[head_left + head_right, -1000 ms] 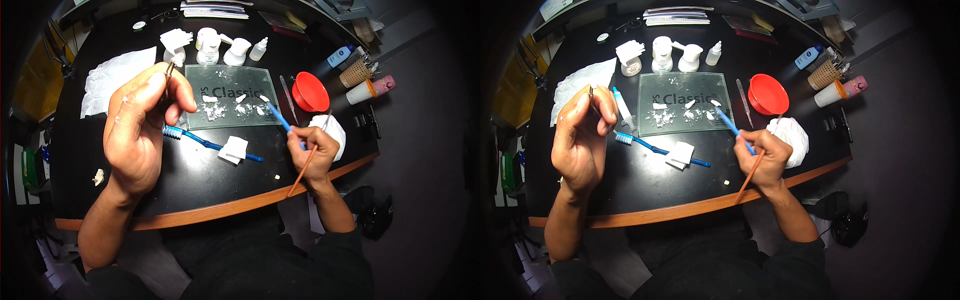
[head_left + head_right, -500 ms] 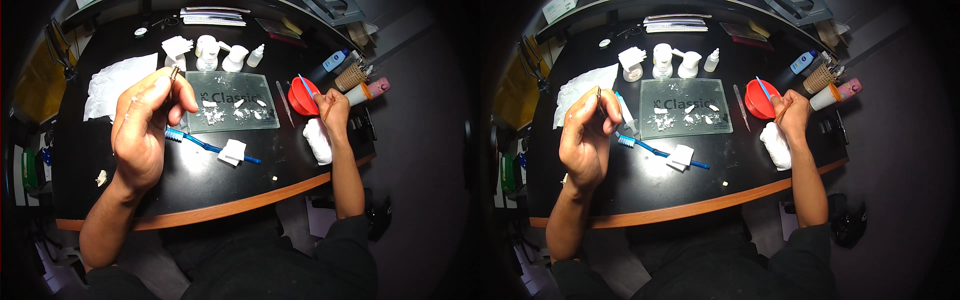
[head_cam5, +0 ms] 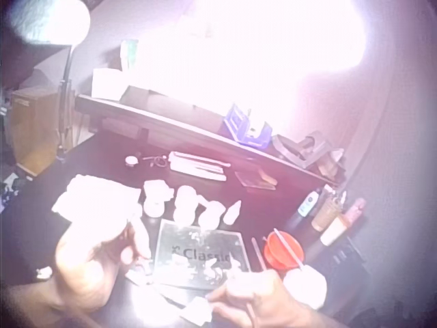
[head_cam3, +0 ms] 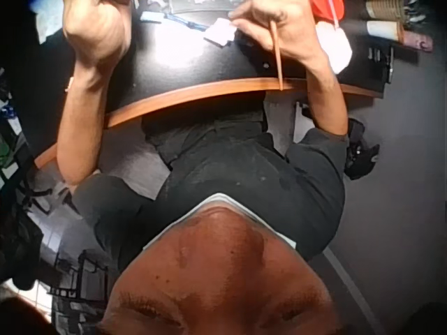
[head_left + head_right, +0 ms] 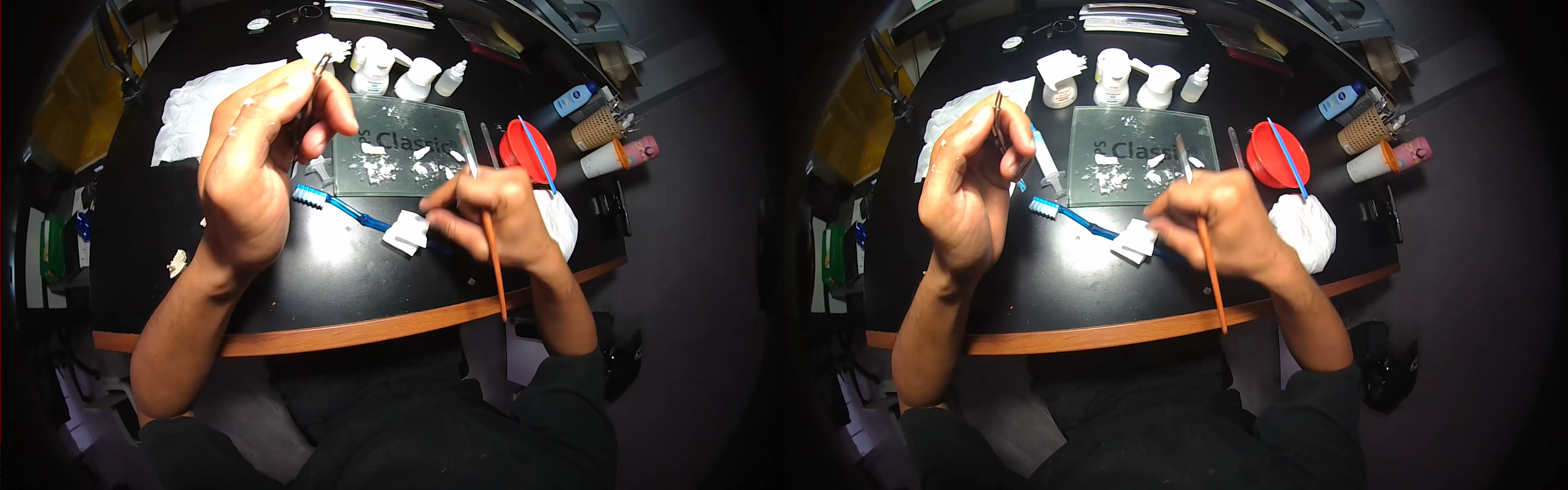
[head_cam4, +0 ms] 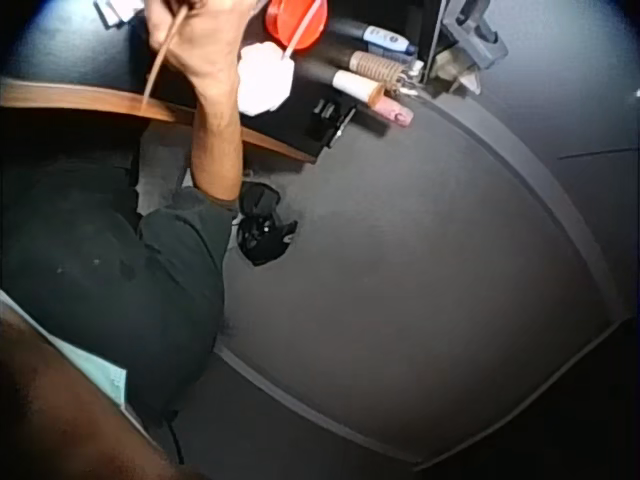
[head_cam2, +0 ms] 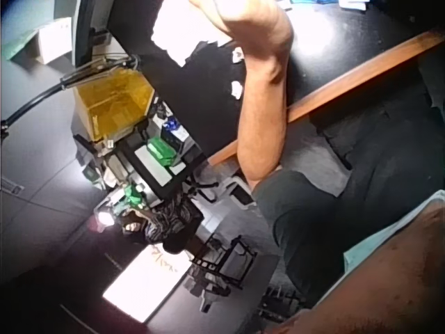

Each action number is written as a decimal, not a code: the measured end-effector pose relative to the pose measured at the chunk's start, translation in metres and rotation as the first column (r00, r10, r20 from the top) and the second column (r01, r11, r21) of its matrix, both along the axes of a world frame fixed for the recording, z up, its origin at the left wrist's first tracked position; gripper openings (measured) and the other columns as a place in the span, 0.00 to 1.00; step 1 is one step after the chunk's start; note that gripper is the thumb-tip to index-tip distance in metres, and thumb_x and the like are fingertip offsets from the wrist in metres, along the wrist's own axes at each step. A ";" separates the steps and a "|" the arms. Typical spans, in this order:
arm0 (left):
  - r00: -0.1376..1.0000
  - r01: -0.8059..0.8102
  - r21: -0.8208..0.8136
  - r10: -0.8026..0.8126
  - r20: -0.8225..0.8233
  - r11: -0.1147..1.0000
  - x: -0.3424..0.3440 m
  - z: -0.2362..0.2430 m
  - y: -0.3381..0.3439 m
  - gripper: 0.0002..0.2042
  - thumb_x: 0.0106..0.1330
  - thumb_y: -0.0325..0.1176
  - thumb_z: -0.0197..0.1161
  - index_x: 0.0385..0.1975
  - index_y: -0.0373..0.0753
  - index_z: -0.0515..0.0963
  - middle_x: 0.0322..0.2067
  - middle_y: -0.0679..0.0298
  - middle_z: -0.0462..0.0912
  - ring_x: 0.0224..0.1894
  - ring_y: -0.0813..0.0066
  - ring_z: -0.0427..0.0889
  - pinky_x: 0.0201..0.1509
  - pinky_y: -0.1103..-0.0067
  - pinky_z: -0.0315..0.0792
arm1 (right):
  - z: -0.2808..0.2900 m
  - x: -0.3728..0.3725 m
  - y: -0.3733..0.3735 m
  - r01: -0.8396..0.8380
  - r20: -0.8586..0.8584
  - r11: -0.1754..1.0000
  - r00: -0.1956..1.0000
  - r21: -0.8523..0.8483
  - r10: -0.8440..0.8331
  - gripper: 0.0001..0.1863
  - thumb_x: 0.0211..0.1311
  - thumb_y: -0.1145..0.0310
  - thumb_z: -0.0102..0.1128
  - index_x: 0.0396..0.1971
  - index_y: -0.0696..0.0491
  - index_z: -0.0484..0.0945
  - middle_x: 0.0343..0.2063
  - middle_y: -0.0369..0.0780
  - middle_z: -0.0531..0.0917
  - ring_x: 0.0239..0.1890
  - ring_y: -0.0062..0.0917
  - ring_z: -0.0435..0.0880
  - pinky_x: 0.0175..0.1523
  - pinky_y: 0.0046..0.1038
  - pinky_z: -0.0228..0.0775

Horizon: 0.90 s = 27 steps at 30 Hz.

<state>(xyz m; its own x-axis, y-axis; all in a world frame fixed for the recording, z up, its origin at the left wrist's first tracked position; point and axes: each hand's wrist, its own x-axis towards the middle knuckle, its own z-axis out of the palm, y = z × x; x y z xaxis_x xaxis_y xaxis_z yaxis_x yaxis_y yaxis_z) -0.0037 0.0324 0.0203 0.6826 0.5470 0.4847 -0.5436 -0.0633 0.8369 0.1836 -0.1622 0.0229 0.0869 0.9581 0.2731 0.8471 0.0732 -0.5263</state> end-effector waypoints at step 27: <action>1.000 0.010 0.073 -0.009 -0.022 0.997 -0.005 0.006 -0.007 0.20 0.73 0.39 0.41 0.26 0.30 0.74 0.28 0.61 0.73 0.29 0.79 0.64 0.40 0.79 0.60 | -0.059 0.019 -0.012 0.302 0.121 0.870 0.920 0.389 -0.373 0.04 0.52 0.81 0.71 0.29 0.60 0.86 0.23 0.38 0.83 0.18 0.16 0.74 0.23 0.22 0.63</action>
